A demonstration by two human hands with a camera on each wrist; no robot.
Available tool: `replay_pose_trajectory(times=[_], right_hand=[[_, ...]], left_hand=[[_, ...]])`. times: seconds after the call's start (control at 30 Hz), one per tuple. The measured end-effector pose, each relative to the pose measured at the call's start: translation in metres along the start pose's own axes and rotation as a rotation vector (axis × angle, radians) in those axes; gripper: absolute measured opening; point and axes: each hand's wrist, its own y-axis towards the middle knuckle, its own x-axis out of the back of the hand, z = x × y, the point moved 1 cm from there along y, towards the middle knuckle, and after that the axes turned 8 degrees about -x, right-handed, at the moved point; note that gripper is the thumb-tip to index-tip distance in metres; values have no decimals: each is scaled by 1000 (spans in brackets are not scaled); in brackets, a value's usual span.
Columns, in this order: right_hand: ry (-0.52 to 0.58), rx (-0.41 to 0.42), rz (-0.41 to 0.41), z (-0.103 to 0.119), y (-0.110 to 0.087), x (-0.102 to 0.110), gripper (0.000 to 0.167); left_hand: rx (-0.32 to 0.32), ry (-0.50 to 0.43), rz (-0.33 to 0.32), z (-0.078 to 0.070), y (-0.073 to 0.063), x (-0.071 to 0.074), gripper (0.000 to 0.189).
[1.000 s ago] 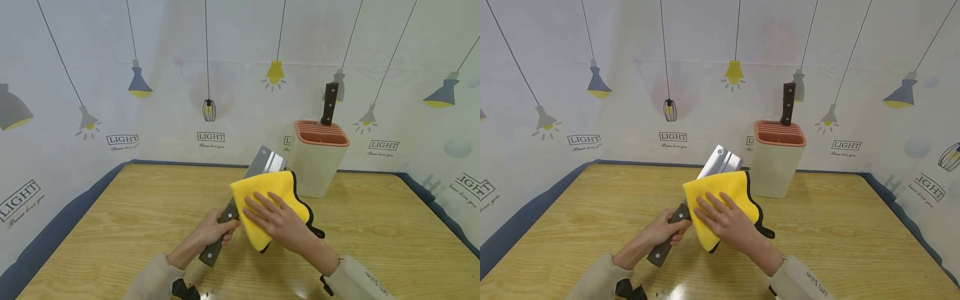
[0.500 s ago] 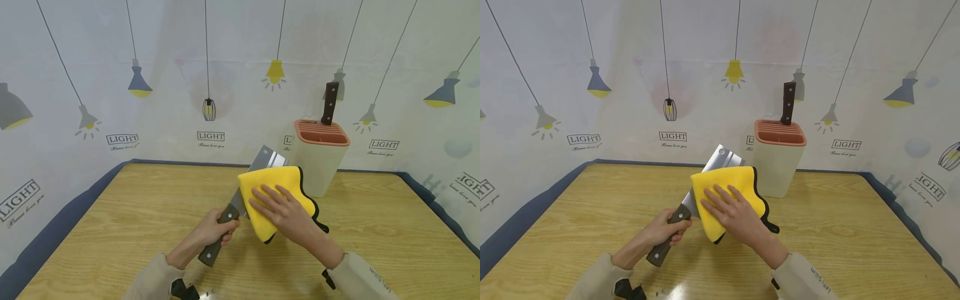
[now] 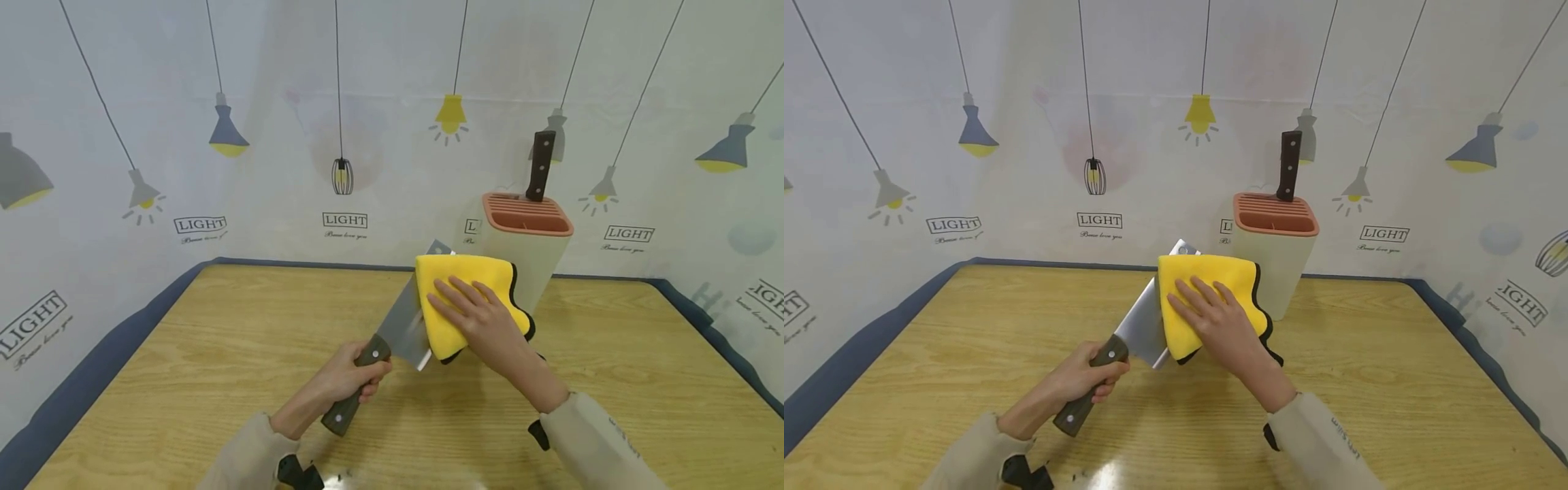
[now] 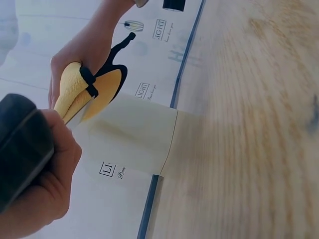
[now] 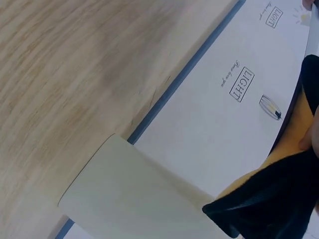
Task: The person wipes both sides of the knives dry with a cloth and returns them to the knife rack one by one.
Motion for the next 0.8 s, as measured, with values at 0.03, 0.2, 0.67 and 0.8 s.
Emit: replay_pose_trajectory(times=[0.03, 0.2, 0.67, 0.8], right_hand=[[4, -10, -2, -2, 0, 0, 57], [21, -60, -7, -8, 1, -2, 60], [64, -196, 10, -19, 4, -3, 55], [76, -222, 12, -19, 5, -4, 54]], left_hand=[[2, 1, 1, 0, 0, 0, 12], [10, 9, 8, 0, 0, 0, 12], [12, -4, 28, 1, -1, -3, 13], [8, -7, 32, 2, -1, -3, 13]])
